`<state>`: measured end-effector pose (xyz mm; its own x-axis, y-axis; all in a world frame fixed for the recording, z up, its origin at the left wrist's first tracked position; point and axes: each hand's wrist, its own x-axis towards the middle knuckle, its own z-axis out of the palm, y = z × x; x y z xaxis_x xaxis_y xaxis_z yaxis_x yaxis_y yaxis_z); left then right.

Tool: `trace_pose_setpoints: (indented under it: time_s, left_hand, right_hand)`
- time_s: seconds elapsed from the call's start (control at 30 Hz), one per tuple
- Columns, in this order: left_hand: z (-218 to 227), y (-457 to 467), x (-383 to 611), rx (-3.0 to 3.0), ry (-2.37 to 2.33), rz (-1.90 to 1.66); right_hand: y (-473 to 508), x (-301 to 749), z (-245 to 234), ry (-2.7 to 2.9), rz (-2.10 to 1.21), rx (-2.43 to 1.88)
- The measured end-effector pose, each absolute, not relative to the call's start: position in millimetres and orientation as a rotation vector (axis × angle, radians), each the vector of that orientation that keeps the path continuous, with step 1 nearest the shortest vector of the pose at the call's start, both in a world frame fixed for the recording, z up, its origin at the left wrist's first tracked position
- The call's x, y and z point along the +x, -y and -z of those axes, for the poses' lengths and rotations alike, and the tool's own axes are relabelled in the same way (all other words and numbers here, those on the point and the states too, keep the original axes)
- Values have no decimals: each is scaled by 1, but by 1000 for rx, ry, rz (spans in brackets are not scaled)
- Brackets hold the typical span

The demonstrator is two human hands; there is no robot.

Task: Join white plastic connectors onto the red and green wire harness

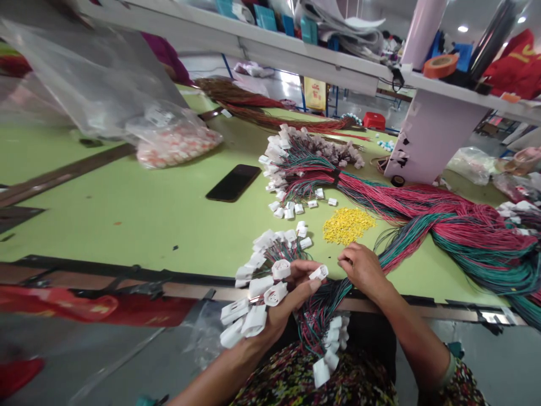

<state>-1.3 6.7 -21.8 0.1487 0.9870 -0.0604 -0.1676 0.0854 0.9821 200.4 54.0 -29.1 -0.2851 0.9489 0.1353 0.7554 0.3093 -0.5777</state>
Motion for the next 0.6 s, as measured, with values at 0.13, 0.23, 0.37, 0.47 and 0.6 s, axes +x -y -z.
trace_pose_setpoints:
  time_s: [0.13,0.23,0.37,0.47,0.6]
  left_hand:
    - [26,-6,-1,1081,-965,-1170]
    - [25,-5,-1,1119,-951,-1214]
    - [20,-2,0,1193,-968,-1240]
    - [20,1,3,1219,-955,-1268]
    - [28,1,5,1283,-953,-1331]
  right_hand:
    - [-45,198,22,2026,-558,-1431]
    - [-26,192,2,1792,-614,-1247]
    - [2,181,-23,1736,-676,-1101]
    - [10,176,-30,1767,-630,-1066]
    - [10,174,-27,1806,-545,-1040]
